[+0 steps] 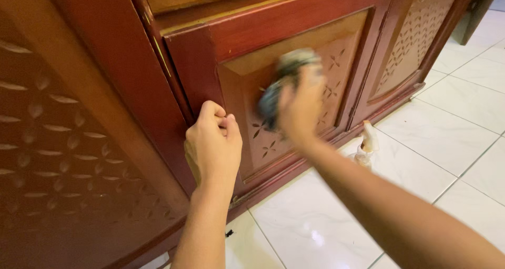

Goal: The person wipes the front of a wooden wardrobe with a patterned cloth while holding a spray bottle. They clean the lower doors, middle drawer, and upper frame, including the mirrored section, by spraying and wiping the surfaces.

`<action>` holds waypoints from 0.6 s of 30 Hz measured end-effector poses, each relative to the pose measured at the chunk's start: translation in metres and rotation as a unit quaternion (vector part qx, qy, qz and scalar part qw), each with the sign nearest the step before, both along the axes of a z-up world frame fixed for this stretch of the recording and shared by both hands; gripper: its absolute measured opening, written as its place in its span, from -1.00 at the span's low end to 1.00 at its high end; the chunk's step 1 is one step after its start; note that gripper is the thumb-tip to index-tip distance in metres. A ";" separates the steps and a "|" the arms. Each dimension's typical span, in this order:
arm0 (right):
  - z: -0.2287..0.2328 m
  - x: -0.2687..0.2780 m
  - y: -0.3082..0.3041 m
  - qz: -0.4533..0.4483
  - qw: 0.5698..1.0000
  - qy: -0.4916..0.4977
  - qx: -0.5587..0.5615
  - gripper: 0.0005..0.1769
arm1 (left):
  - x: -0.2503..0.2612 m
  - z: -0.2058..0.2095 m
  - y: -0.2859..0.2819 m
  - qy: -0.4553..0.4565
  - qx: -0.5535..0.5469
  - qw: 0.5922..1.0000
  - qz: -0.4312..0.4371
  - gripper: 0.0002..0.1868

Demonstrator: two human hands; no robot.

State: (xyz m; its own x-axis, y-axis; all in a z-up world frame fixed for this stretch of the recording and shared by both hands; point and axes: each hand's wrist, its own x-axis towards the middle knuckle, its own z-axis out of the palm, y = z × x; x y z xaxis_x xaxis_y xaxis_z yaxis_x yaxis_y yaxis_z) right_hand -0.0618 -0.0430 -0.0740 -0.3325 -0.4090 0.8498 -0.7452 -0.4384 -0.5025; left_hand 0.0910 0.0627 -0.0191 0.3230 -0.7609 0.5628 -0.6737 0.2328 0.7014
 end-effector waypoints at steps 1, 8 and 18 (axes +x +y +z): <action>-0.011 0.021 0.019 0.037 0.995 0.075 -0.048 -0.54 | -0.001 -0.002 0.000 0.013 -0.009 1.000 -0.003 -0.89; -0.051 0.024 0.022 0.157 0.980 0.123 0.008 -0.60 | 0.001 0.003 0.004 0.008 -0.026 0.999 0.020 -0.95; -0.113 -0.026 -0.034 -0.048 0.991 0.118 -0.033 -0.30 | -0.025 -0.003 -0.002 -0.026 0.008 0.995 -0.091 -0.92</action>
